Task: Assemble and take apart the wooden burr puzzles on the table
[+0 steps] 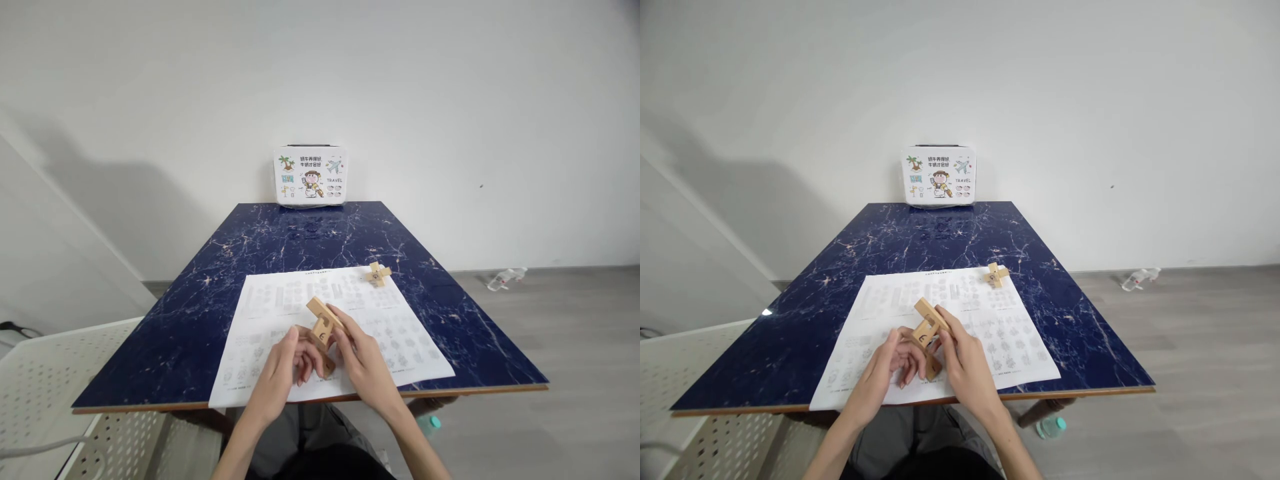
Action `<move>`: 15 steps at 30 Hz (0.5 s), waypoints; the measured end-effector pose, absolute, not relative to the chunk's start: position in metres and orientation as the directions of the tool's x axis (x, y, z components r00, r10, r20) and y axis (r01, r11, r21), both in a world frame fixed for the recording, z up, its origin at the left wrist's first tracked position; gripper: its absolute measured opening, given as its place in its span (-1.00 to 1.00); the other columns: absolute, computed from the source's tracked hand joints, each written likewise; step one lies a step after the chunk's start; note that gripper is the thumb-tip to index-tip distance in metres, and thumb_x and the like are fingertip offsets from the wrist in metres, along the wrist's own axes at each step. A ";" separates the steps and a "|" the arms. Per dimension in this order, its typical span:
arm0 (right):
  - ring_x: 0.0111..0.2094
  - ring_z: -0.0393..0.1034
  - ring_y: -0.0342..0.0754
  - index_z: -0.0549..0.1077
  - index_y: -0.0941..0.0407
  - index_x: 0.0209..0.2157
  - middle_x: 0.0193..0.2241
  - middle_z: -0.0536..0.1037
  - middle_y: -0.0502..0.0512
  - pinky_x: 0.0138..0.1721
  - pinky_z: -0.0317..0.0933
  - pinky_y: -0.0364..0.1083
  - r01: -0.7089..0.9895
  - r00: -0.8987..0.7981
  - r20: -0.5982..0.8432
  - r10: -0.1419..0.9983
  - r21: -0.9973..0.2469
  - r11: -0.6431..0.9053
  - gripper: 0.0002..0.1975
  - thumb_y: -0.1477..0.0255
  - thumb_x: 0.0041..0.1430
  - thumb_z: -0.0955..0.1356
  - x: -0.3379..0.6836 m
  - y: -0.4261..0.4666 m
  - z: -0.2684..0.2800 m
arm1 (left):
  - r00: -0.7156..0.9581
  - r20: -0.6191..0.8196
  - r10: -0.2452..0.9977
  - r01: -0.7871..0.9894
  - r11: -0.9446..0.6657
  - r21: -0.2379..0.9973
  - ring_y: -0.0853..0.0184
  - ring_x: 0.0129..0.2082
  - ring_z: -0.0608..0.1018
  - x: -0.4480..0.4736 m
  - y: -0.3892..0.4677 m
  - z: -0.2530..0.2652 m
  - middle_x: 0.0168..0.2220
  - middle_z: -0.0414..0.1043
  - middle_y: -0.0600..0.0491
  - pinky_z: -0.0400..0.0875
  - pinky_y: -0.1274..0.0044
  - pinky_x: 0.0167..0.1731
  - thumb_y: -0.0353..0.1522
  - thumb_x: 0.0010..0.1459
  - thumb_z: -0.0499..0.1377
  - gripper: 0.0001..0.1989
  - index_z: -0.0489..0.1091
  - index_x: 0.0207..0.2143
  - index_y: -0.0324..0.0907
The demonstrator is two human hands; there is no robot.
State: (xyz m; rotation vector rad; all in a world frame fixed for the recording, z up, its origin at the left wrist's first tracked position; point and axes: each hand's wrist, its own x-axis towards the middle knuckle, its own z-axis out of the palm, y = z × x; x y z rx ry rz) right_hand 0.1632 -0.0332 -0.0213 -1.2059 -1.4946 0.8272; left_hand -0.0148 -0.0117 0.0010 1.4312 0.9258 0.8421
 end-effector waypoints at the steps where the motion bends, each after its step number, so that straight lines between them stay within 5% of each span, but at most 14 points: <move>1: -0.34 0.51 0.00 0.29 0.05 0.33 -0.28 0.62 0.12 -0.25 0.40 -0.06 0.219 0.001 0.265 0.964 -0.941 0.258 -0.54 0.24 0.52 0.16 0.164 -0.034 -0.019 | 0.388 -0.009 0.922 0.045 -0.009 0.999 0.37 -0.57 0.37 -0.014 -0.011 -0.001 -0.47 0.46 0.05 0.26 0.51 -0.51 0.01 0.46 -0.13 -0.49 0.38 -0.24 -0.16; 4: -0.29 0.53 0.02 0.24 0.08 0.33 -0.29 0.62 0.12 -0.16 0.42 0.01 0.006 -0.067 0.222 0.973 -0.975 0.223 -0.53 0.19 0.52 0.18 0.163 -0.037 -0.010 | 0.269 0.067 0.961 0.039 -0.080 0.996 0.37 -0.45 0.47 -0.014 -0.010 -0.003 -0.23 0.50 0.05 0.39 0.52 -0.41 -0.04 0.41 0.07 -0.65 0.29 0.02 -0.09; 7: -0.35 0.52 -0.01 0.17 0.07 0.32 -0.24 0.61 0.14 -0.20 0.42 0.02 -0.206 -0.197 0.185 0.963 -0.968 0.144 -0.52 0.18 0.50 0.20 0.158 -0.041 -0.002 | 0.312 0.104 0.944 0.066 -0.131 0.989 0.25 -0.10 0.57 -0.016 -0.008 -0.003 0.03 0.48 -0.03 0.47 0.44 -0.09 -0.09 0.41 0.11 -0.60 0.27 0.18 -0.04; 10: -0.44 0.49 -0.04 0.16 0.07 0.29 -0.31 0.59 0.09 -0.25 0.40 0.01 -0.335 -0.278 0.148 0.949 -0.941 0.049 -0.52 0.19 0.48 0.26 0.151 -0.041 0.004 | 0.362 0.080 0.929 0.079 -0.116 0.990 0.17 -0.01 0.55 -0.021 -0.007 -0.001 -0.04 0.53 -0.04 0.42 0.39 0.07 -0.09 0.41 0.11 -0.64 0.40 0.08 -0.10; 15: -0.49 0.45 -0.05 0.18 0.10 0.26 -0.38 0.60 0.07 -0.33 0.39 -0.02 -0.286 -0.234 0.122 0.965 -0.957 0.051 -0.55 0.16 0.50 0.20 0.144 -0.040 0.000 | 0.262 0.113 0.958 -0.007 -0.115 0.993 0.23 -0.17 0.54 -0.025 -0.006 -0.004 -0.21 0.52 0.01 0.43 0.44 -0.04 -0.08 0.38 0.16 -0.68 0.44 -0.12 -0.14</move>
